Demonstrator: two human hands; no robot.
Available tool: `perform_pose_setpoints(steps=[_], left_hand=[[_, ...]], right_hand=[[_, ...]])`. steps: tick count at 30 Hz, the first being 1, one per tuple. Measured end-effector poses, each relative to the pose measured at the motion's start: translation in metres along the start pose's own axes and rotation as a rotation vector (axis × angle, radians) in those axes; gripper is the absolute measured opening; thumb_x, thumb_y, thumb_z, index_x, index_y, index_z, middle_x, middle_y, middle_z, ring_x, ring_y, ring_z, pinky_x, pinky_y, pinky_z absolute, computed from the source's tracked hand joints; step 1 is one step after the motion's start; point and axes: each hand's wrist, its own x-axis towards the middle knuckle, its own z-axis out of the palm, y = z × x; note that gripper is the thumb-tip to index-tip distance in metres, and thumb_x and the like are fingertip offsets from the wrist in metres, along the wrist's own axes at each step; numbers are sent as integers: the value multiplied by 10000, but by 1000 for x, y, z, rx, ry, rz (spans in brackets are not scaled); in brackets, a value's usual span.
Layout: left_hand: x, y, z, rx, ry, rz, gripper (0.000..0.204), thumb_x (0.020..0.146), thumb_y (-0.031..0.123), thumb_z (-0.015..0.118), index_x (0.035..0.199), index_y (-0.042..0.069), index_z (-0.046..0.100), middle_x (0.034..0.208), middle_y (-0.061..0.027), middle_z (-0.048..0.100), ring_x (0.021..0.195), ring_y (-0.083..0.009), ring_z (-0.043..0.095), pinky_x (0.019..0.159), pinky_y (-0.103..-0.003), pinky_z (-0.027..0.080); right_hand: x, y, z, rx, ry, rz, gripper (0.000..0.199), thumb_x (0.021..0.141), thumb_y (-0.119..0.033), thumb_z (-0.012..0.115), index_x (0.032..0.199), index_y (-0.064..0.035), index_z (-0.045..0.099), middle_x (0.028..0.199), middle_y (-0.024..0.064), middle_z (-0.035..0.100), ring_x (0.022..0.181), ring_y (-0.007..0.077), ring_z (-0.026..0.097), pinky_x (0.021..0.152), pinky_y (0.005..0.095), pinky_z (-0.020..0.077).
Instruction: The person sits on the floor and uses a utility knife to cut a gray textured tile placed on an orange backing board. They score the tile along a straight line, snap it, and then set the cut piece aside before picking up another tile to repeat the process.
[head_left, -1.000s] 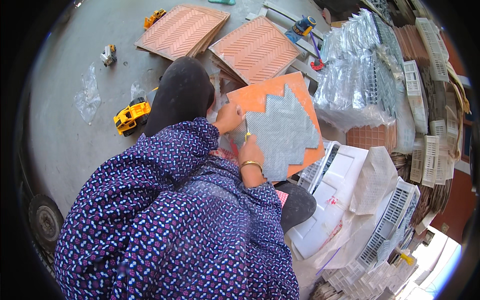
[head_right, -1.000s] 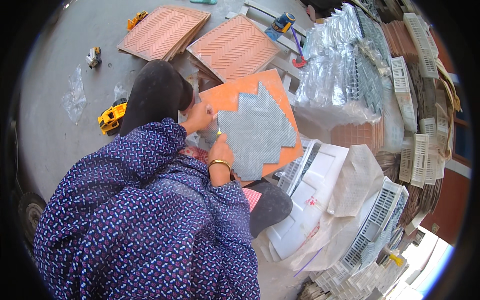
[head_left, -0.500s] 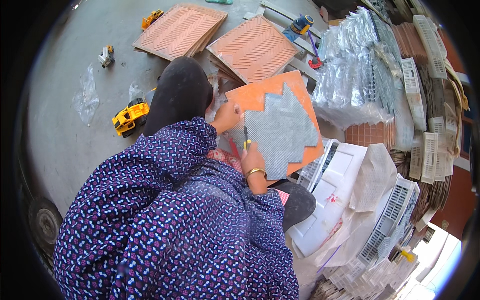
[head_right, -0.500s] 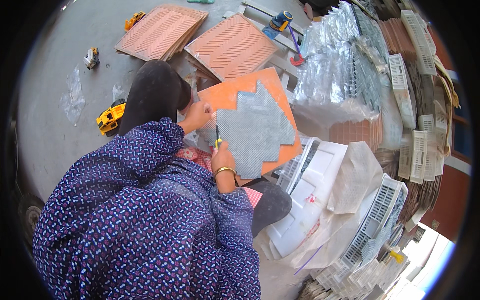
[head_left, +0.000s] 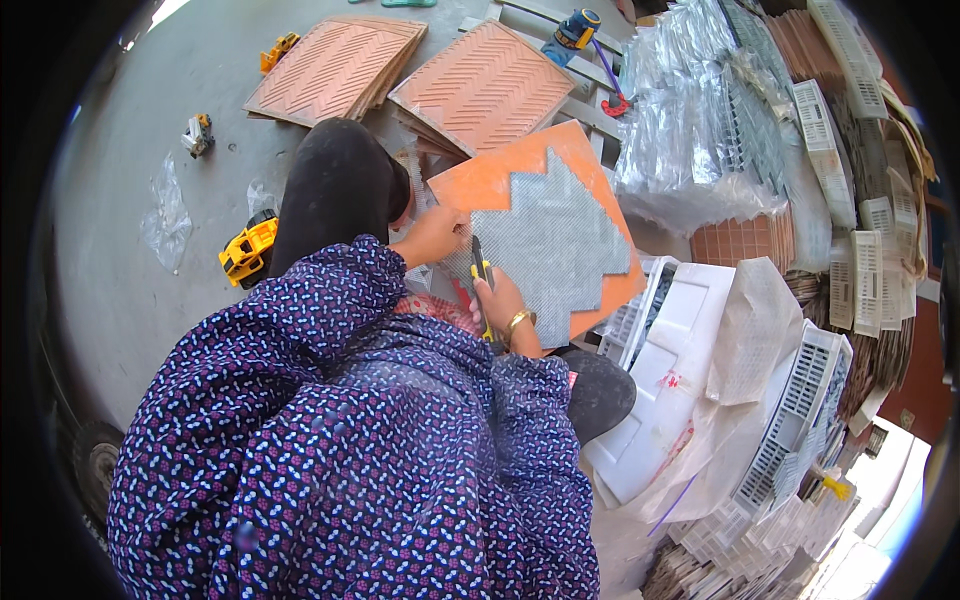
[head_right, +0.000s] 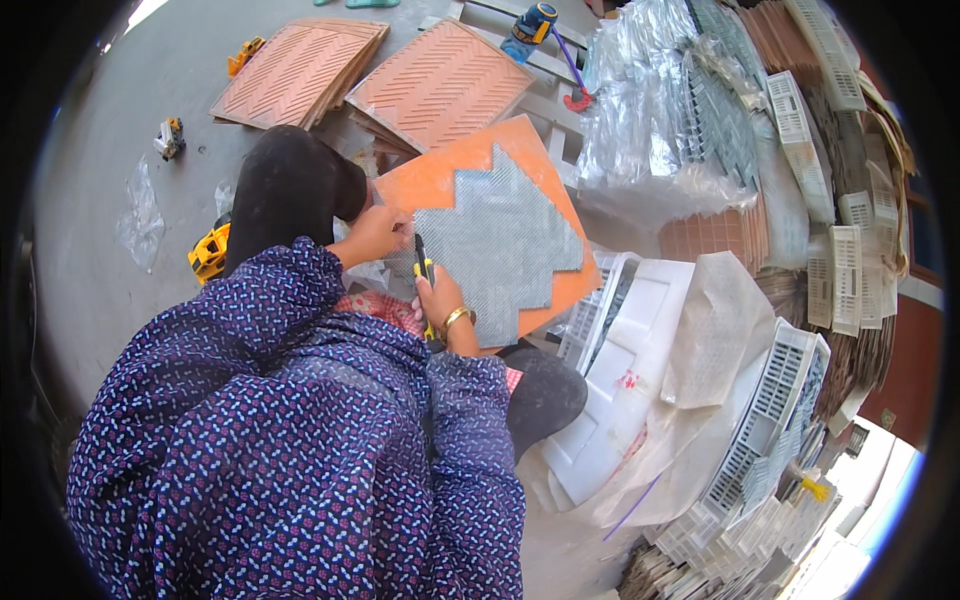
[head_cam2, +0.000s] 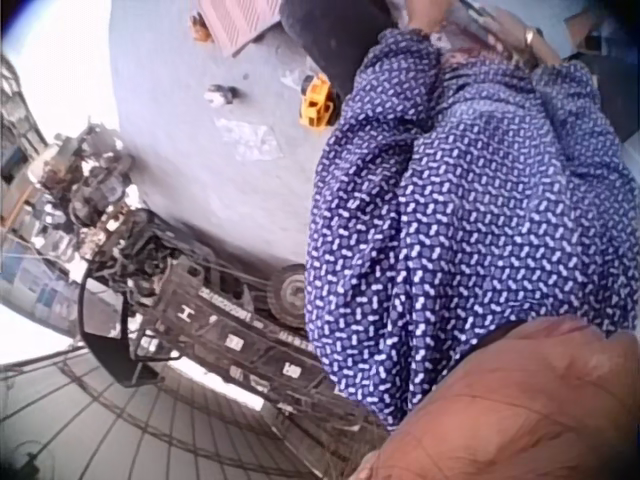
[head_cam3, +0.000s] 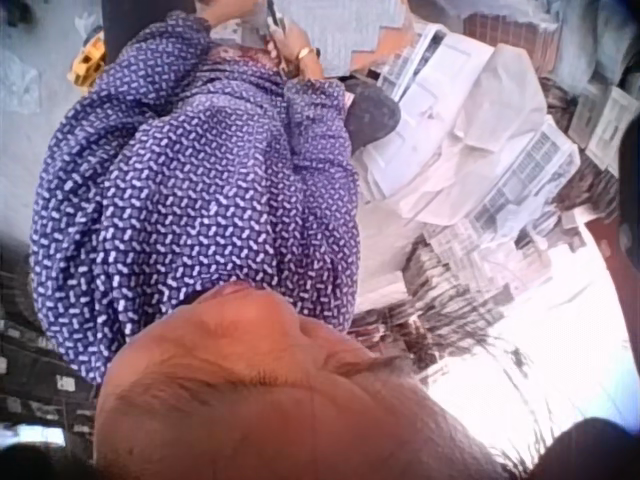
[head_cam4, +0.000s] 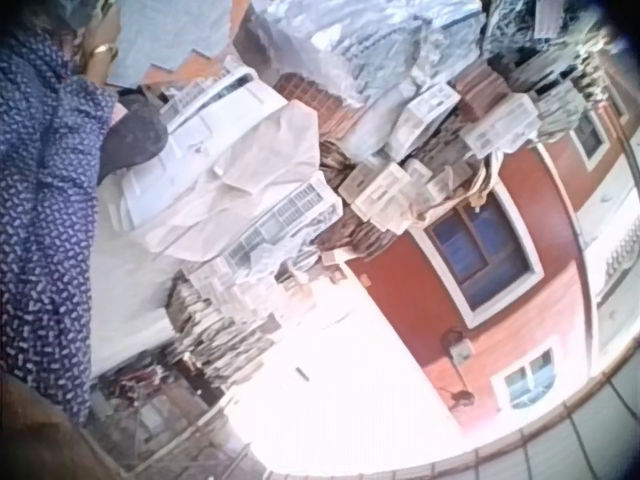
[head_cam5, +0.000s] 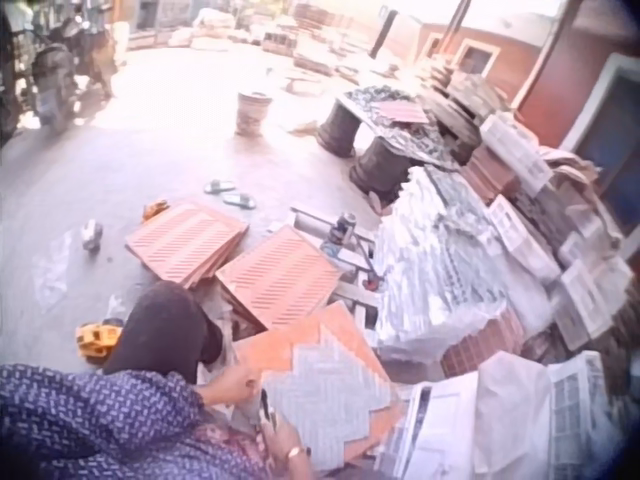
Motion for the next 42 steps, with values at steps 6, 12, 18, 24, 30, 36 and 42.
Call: perform_pose_setpoints(steps=[6, 12, 18, 24, 30, 36, 42], left_hand=[[-1, -10, 5, -75, 3, -36, 28, 641, 19, 586, 654, 4, 566, 558, -90, 544, 516, -184, 547, 512, -304, 411], [3, -4, 1, -58, 11, -67, 35, 652, 22, 599, 649, 4, 569, 545, -80, 541, 496, -144, 523, 503, -278, 404], [7, -17, 6, -210, -26, -116, 52, 665, 28, 618, 693, -9, 595, 587, -87, 565, 550, -134, 534, 534, -277, 412], [15, -10, 2, -300, -15, -51, 37, 674, 20, 615, 691, -8, 599, 612, -44, 572, 577, -104, 528, 554, -257, 418], [25, -2, -5, -195, -99, -70, 36, 670, 9, 620, 694, -10, 601, 585, -6, 545, 557, -69, 489, 527, -228, 400], [23, 24, -18, -241, -82, -143, 50, 681, 52, 635, 663, 17, 603, 540, 12, 509, 406, -49, 410, 362, -213, 328], [23, 15, -20, -195, -66, -222, 101, 691, 63, 629, 711, -29, 593, 615, -14, 550, 570, -59, 468, 523, -225, 380]], right_hand=[[-1, 7, 8, -21, 13, -37, 185, 850, -182, 421, 910, -7, 421, 580, 89, 564, 433, 165, 549, 418, 288, 444], [7, 1, 15, -27, 71, -20, 192, 851, -178, 424, 917, 1, 405, 579, 95, 565, 430, 165, 549, 405, 292, 440], [-4, -4, 22, -22, 48, 14, 197, 852, -164, 415, 949, 7, 400, 577, 93, 568, 429, 172, 554, 405, 288, 446], [3, -4, 29, 110, 102, -41, 205, 855, -169, 406, 958, 9, 402, 577, 90, 567, 439, 167, 562, 409, 288, 450], [11, -11, 33, 79, 122, -19, 202, 847, -168, 421, 911, 23, 408, 586, 110, 582, 465, 190, 584, 431, 315, 465], [32, 14, 54, -142, 304, -212, 225, 844, -188, 426, 901, 27, 398, 596, 116, 590, 458, 201, 585, 445, 324, 475], [30, -19, 47, 118, 124, -47, 269, 824, -197, 454, 908, 57, 433, 706, 205, 586, 595, 289, 603, 579, 366, 490]])
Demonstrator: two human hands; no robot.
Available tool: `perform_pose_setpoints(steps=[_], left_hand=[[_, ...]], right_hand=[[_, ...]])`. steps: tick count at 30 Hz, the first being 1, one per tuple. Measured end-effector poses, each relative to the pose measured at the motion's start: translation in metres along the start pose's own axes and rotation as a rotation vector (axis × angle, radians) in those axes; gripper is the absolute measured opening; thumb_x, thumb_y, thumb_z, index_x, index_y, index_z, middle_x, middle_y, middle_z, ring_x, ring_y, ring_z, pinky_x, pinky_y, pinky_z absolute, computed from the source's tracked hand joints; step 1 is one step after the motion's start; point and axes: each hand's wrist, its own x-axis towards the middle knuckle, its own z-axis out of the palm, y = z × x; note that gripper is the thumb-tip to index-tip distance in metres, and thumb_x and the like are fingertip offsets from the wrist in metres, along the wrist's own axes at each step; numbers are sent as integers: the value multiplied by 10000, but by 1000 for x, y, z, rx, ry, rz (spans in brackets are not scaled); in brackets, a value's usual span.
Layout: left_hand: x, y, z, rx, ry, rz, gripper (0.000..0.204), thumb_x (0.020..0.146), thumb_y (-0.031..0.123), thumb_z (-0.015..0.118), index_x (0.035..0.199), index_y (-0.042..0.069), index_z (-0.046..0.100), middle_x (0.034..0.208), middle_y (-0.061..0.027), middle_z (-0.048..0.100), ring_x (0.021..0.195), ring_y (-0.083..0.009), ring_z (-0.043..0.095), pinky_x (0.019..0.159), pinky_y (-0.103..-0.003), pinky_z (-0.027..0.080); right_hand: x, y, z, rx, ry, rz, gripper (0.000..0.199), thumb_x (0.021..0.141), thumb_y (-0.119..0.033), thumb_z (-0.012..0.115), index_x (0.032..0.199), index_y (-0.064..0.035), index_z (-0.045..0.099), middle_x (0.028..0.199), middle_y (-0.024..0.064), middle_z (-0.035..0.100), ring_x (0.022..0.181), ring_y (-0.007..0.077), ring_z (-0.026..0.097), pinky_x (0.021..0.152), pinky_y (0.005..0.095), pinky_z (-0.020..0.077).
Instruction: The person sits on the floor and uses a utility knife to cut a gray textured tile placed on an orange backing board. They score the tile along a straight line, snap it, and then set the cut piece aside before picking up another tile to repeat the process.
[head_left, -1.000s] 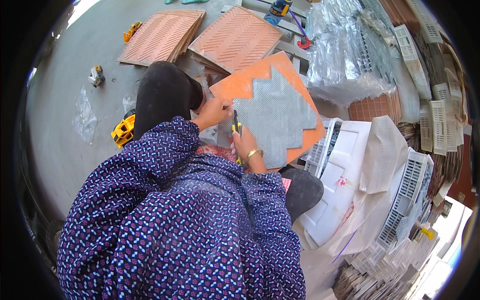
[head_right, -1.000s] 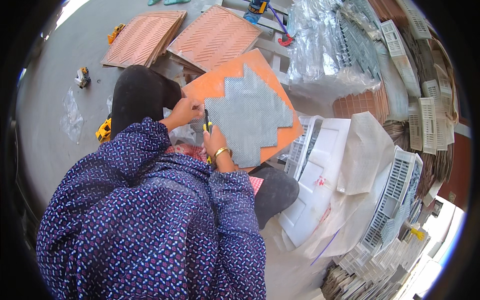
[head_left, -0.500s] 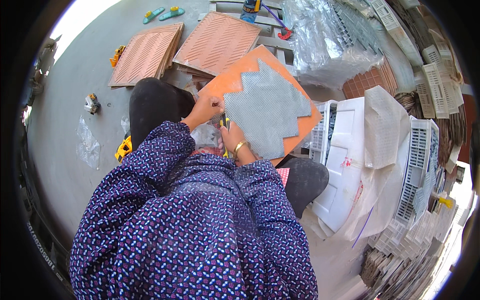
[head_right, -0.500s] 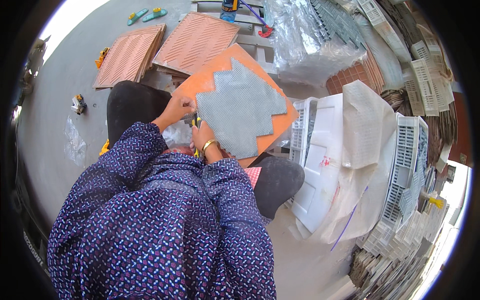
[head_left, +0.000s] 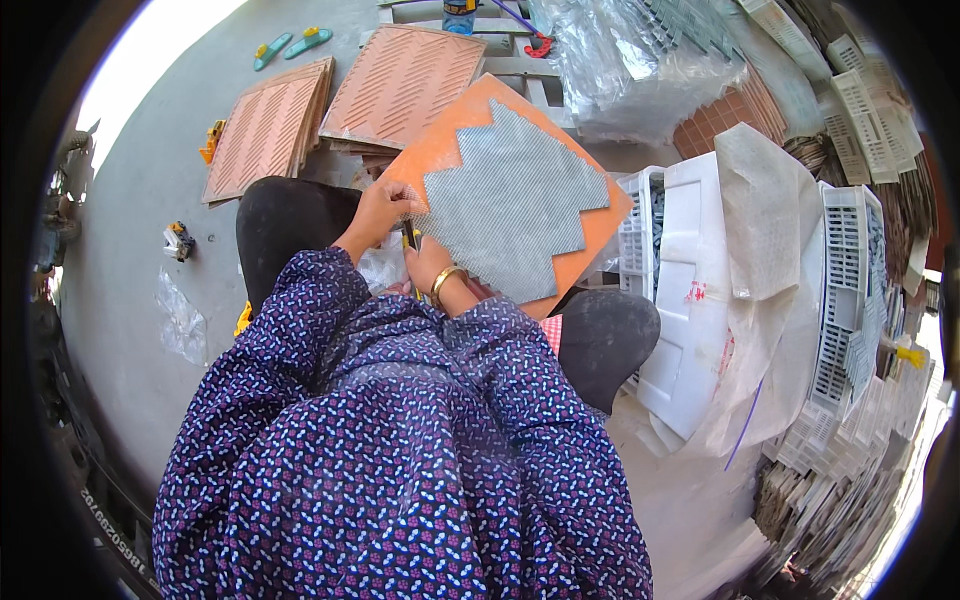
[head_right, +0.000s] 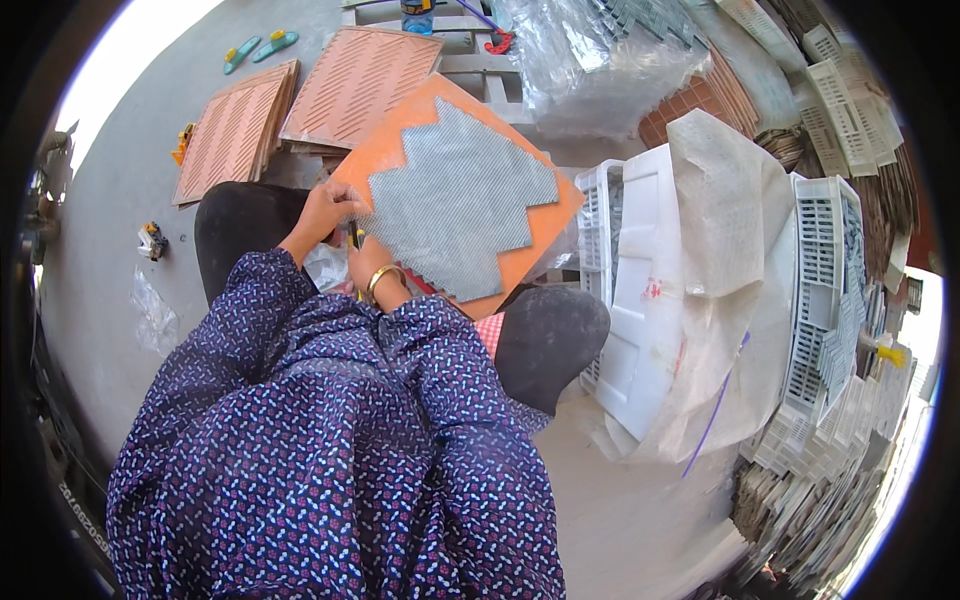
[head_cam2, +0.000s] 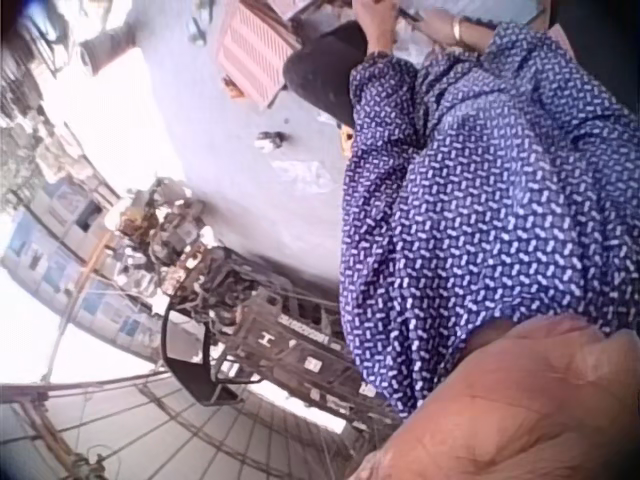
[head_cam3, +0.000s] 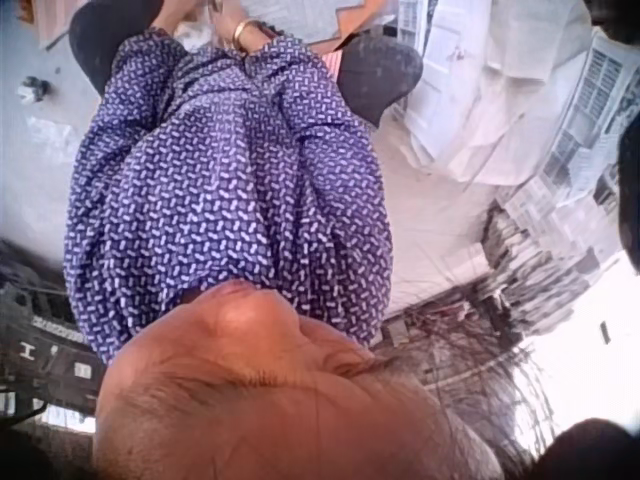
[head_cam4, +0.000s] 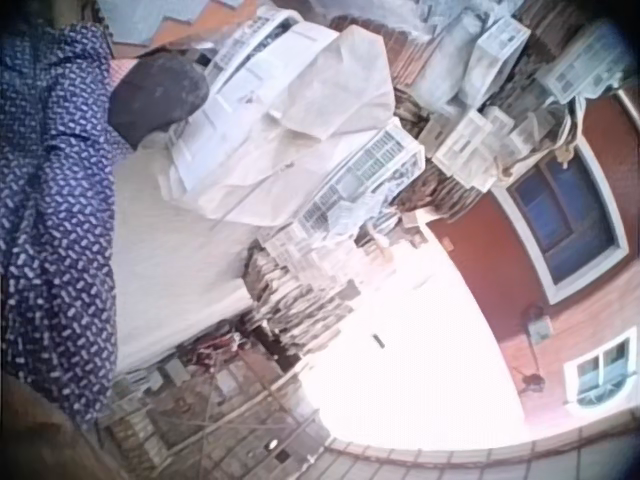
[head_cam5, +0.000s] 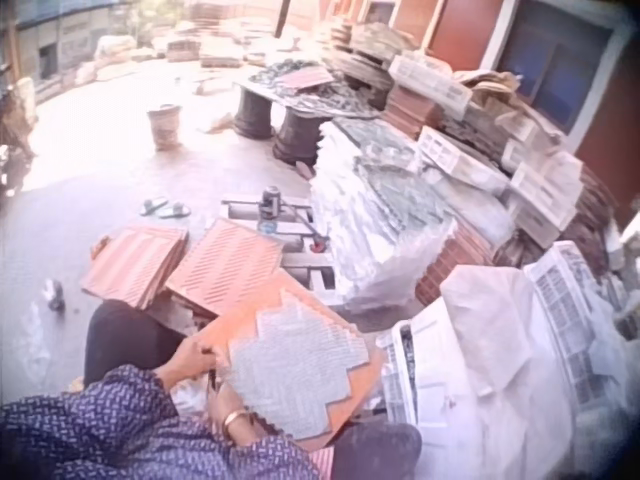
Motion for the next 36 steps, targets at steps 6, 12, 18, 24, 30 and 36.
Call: perform_pose_setpoints(steps=[6, 12, 18, 24, 30, 36], left_hand=[[19, -15, -25, -63, 239, 113, 137, 700, 83, 619, 729, -30, 548, 586, -47, 523, 549, -100, 468, 517, -270, 382], [-3, -30, -31, 579, 271, -48, 182, 688, 122, 586, 834, 16, 610, 794, -215, 588, 763, -347, 584, 664, -391, 461], [-10, -65, -15, 1163, -491, 10, 170, 658, 100, 616, 772, -24, 638, 804, -208, 606, 773, -331, 599, 697, -373, 482], [-15, -39, -9, 1003, -206, -132, 304, 585, 201, 715, 800, 0, 640, 830, -167, 621, 771, -297, 613, 673, -373, 498], [-25, -26, -5, 1106, -408, -67, 301, 610, 239, 690, 823, 32, 638, 859, -148, 622, 804, -289, 607, 675, -374, 494], [-38, -18, 10, 1071, -167, 161, 148, 668, 160, 557, 700, 24, 608, 728, -149, 612, 652, -329, 599, 568, -400, 483]], right_hand=[[-15, 11, 24, -377, -207, -100, 401, 767, -314, 496, 918, 56, 530, 909, 266, 566, 886, 395, 539, 771, 425, 419], [-45, -13, -17, -84, -208, 71, 297, 812, -211, 454, 959, 47, 439, 689, 203, 591, 573, 284, 608, 513, 365, 485], [-62, 4, -62, -57, 62, -102, 196, 830, -167, 456, 900, 11, 412, 590, 116, 576, 448, 199, 571, 415, 314, 459], [-104, -4, -114, 258, 410, -168, 211, 845, -202, 487, 896, -8, 423, 594, 63, 553, 460, 120, 545, 413, 251, 430], [-198, 12, -207, 57, 1060, -114, 465, 809, -220, 524, 1180, 25, 387, 771, 153, 586, 651, 233, 599, 582, 320, 459], [-291, 58, -289, -782, 1394, 205, 491, 749, -143, 557, 1198, -17, 401, 1028, 222, 517, 943, 365, 497, 798, 405, 401]])
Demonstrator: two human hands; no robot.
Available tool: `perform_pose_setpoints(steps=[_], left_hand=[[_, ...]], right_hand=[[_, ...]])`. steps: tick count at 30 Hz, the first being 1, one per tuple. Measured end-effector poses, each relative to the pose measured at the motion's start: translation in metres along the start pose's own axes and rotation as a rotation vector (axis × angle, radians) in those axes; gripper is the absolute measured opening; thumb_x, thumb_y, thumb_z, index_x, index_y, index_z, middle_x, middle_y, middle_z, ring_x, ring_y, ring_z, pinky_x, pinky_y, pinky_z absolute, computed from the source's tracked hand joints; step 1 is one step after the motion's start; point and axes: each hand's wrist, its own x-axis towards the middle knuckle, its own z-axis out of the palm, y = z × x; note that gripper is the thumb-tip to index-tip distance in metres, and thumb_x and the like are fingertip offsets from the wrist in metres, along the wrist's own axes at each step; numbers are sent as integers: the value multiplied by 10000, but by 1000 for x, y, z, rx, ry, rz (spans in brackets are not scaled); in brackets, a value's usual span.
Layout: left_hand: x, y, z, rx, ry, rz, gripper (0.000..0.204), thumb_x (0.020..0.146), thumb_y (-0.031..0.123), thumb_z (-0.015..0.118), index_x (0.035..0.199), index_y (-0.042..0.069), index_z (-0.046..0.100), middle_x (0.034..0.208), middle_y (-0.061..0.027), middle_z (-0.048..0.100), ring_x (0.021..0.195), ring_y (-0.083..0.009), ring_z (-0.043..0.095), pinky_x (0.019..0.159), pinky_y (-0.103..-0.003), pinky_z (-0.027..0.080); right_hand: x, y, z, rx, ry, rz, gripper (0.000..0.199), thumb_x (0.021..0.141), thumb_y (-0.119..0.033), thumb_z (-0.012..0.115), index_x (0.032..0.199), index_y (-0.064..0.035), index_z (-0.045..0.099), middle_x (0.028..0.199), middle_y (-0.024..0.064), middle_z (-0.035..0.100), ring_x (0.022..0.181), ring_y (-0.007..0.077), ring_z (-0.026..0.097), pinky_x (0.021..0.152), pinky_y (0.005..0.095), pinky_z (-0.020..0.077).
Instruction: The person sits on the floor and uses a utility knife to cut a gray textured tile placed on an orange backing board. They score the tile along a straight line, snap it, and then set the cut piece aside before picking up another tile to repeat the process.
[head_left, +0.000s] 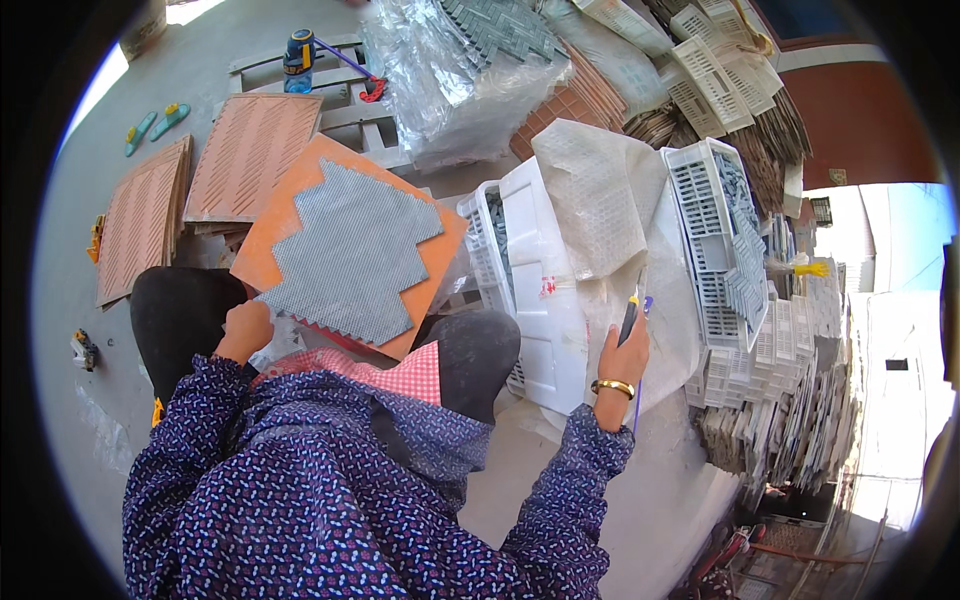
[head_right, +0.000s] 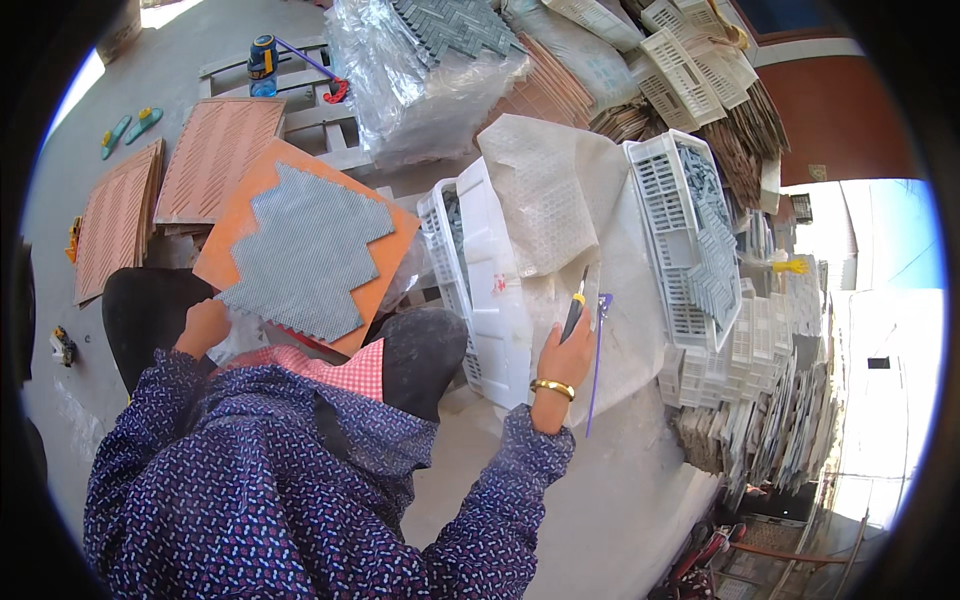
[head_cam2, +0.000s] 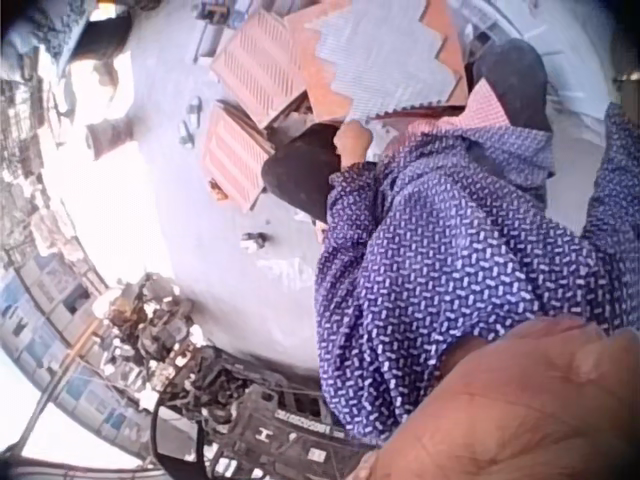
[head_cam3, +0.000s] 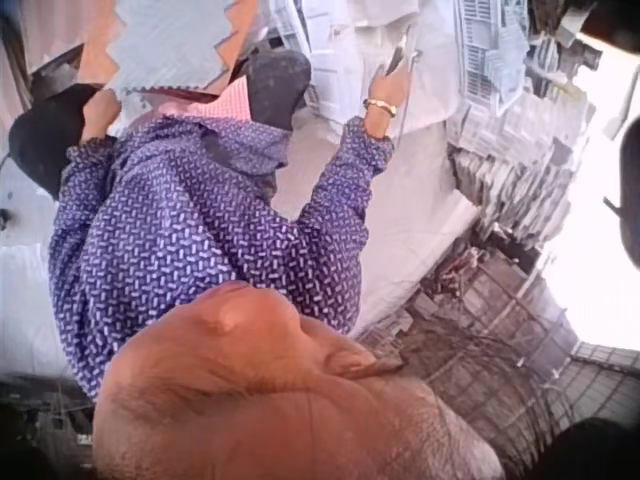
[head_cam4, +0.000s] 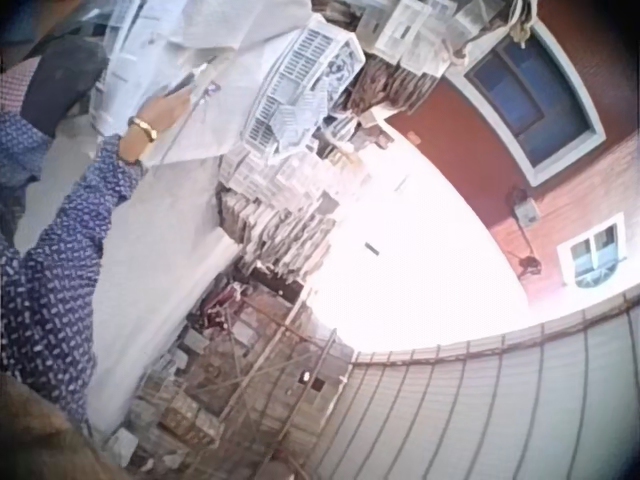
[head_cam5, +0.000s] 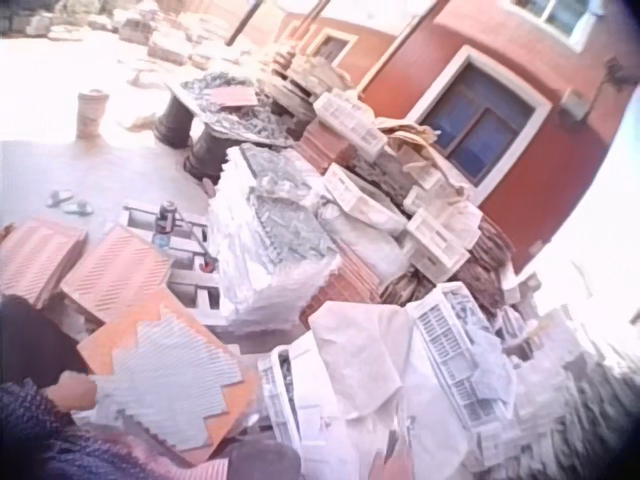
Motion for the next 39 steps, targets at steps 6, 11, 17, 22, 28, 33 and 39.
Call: perform_pose_setpoints(steps=[6, 11, 17, 22, 28, 33, 39], left_hand=[[-3, 46, -38, -164, 166, 398, 611, 615, 220, 705, 1129, 35, 432, 1215, -143, 403, 1153, -283, 352, 937, -398, 300], [0, 53, -22, -16, 155, 530, 873, 595, 230, 716, 1303, 40, 242, 1383, -101, 201, 1282, -259, 176, 1027, -445, 156], [10, 51, -24, 112, 223, 543, 769, 649, 178, 655, 1297, 35, 266, 1375, -99, 225, 1270, -252, 208, 1008, -457, 194], [11, 47, -10, 229, 342, 577, 458, 822, 143, 384, 1257, 12, 328, 1343, -122, 284, 1243, -272, 261, 970, -476, 257], [9, 43, -7, 198, 295, 629, 430, 817, 146, 396, 1220, 0, 375, 1311, -140, 327, 1215, -304, 293, 957, -496, 264], [10, 50, -17, 206, 311, 659, 425, 807, 140, 418, 1206, -1, 387, 1300, -149, 340, 1205, -310, 308, 953, -501, 270], [0, 46, -12, 235, 305, 592, 439, 785, 115, 446, 1203, -7, 386, 1299, -151, 337, 1214, -314, 292, 954, -502, 268]], right_hand=[[6, 50, 8, -54, -222, -45, 487, 727, -179, 606, 1163, -25, 452, 1002, 219, 542, 922, 369, 511, 800, 401, 403], [3, 34, 13, -28, -65, -238, 445, 741, -179, 593, 1140, -22, 471, 975, 212, 539, 875, 355, 513, 766, 422, 408], [-24, -59, 19, 438, -67, -425, 326, 766, -124, 553, 1063, 6, 515, 1014, 190, 549, 939, 342, 517, 812, 389, 409], [-57, -103, 71, 554, -257, -558, 306, 774, -135, 553, 1050, -4, 523, 977, 183, 566, 899, 335, 538, 772, 378, 431], [-71, -135, 113, 583, -609, -493, 296, 784, -162, 535, 1054, -41, 537, 948, 177, 578, 890, 331, 539, 767, 386, 430], [0, -106, 171, 133, -384, -30, 338, 786, -148, 523, 1104, -42, 482, 883, 166, 589, 807, 333, 567, 696, 406, 456], [19, -101, 217, 735, -706, 480, 703, 723, -86, 617, 1278, 0, 194, 894, 204, 558, 657, 214, 612, 451, 278, 471]])
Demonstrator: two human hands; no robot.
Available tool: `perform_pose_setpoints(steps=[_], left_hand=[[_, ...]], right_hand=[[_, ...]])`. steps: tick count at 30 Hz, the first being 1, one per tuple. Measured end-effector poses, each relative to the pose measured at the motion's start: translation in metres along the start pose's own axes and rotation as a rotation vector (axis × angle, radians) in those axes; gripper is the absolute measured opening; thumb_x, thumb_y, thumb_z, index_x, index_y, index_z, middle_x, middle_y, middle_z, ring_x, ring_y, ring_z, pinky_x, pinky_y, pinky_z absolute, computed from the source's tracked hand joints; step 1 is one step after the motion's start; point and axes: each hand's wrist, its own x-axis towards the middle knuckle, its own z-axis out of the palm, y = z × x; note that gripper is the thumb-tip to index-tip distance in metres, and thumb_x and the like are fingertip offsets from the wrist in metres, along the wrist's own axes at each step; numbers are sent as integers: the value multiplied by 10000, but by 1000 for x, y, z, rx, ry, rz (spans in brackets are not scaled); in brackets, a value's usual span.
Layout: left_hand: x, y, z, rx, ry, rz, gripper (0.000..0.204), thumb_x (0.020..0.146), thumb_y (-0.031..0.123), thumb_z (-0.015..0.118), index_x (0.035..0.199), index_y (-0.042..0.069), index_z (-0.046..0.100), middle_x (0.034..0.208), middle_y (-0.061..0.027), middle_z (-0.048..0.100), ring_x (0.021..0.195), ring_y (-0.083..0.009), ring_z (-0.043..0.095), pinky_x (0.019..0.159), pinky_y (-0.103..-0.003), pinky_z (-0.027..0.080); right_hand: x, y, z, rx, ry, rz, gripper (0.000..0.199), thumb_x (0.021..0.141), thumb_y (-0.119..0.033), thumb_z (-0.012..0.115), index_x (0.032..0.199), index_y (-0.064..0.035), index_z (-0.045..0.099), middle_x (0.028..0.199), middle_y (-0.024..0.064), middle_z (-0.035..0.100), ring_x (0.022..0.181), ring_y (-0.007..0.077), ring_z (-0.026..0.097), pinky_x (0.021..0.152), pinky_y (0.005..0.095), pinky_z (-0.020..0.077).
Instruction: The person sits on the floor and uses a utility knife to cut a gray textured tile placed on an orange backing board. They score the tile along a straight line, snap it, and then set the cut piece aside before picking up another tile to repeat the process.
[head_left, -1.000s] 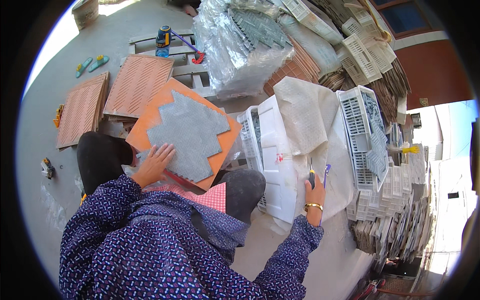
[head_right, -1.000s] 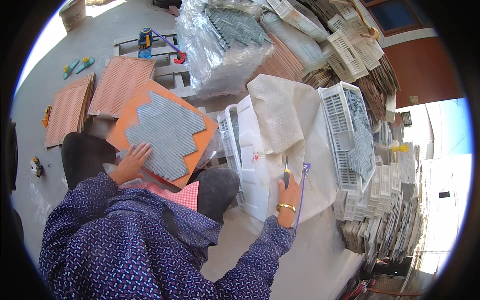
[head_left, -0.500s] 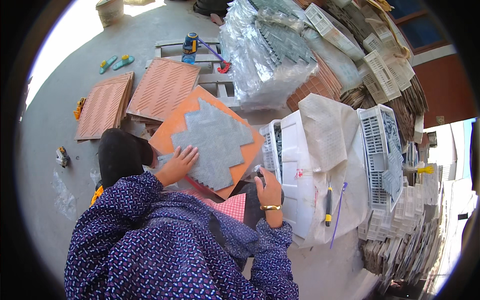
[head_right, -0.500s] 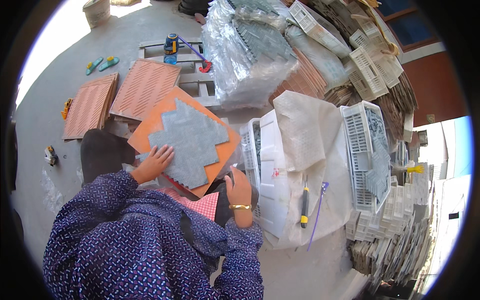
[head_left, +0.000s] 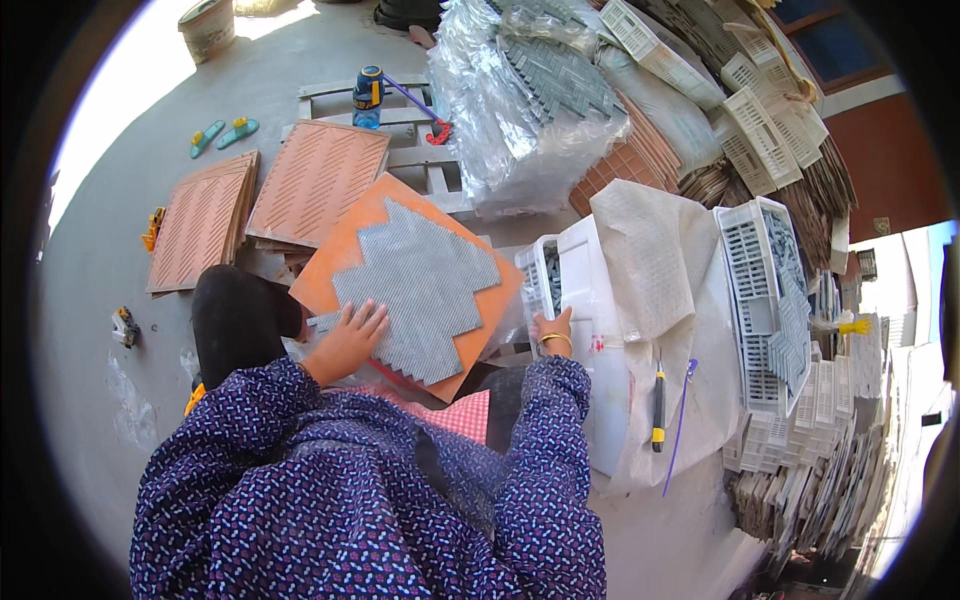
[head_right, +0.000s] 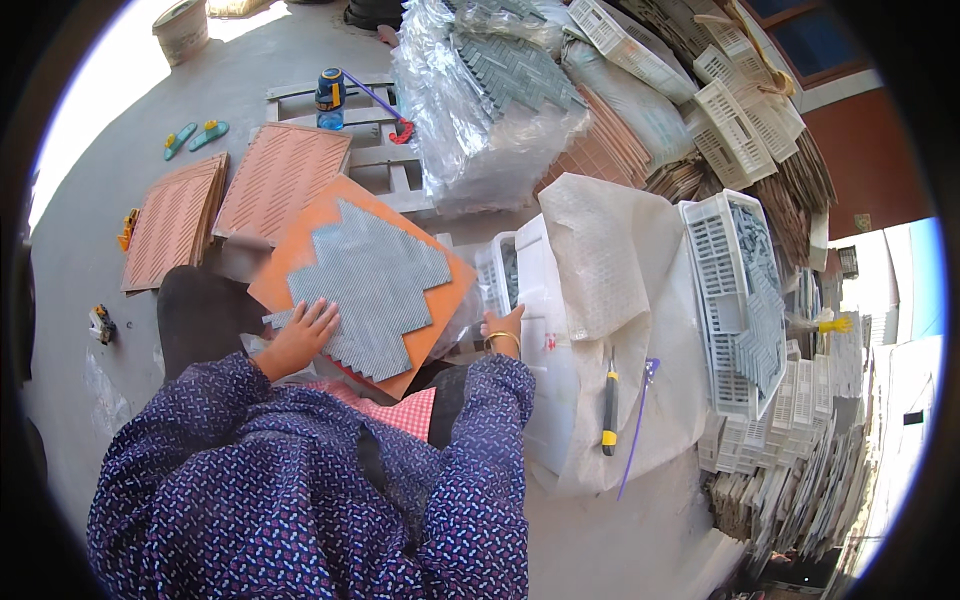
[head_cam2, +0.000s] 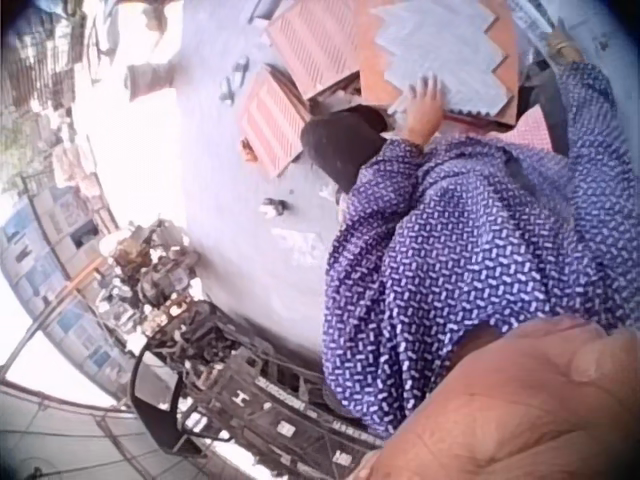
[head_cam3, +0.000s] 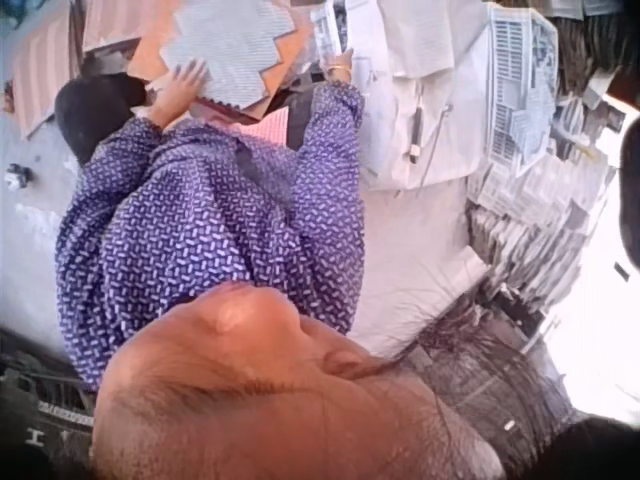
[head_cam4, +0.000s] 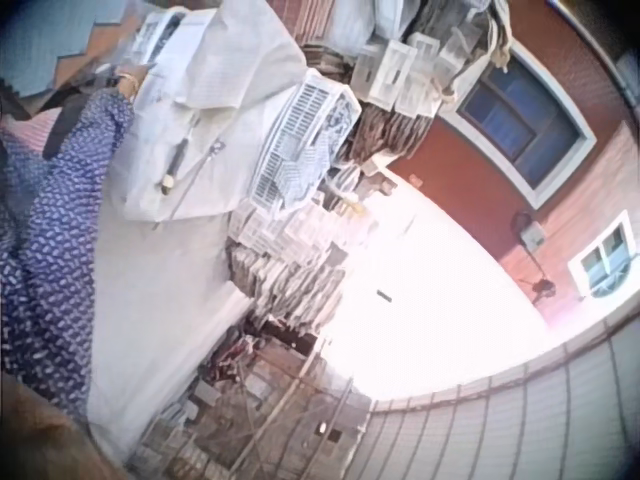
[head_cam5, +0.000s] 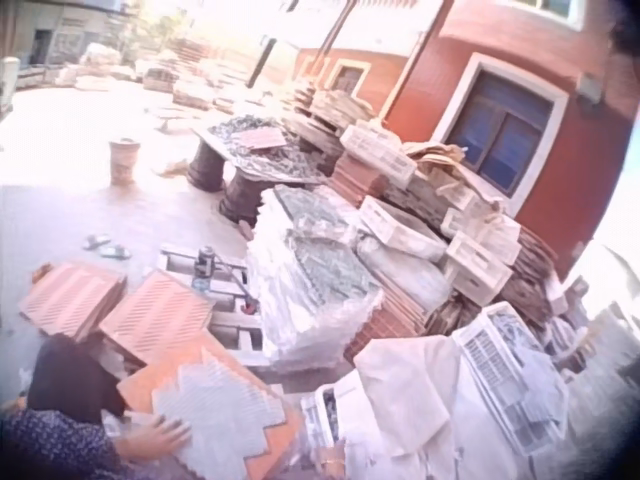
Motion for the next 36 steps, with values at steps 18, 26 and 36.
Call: perform_pose_setpoints(steps=[18, 26, 36], left_hand=[[62, 10, -131, -802, 134, 200, 637, 674, 139, 661, 1250, 157, 390, 1158, -103, 498, 1215, -210, 329, 1024, -496, 121], [46, -52, -142, -734, 109, 2, 96, 677, 163, 676, 725, 95, 627, 861, -16, 589, 880, -158, 542, 1002, -457, 202], [167, -83, -189, -1480, 212, -253, 197, 806, 221, 583, 735, 38, 586, 605, 20, 532, 543, -40, 479, 482, -189, 356]], right_hand=[[-189, -84, 33, -394, -514, -1259, 303, 736, -111, 576, 1039, -109, 567, 853, 136, 602, 703, 295, 585, 621, 348, 458], [-186, -162, -58, -419, -447, -1159, 338, 657, -55, 662, 982, -48, 572, 684, 85, 551, 584, 150, 523, 567, 234, 429], [-53, -261, -96, -369, -141, -1124, 278, 692, -21, 590, 967, -52, 573, 738, 92, 616, 684, 184, 606, 643, 277, 469]])
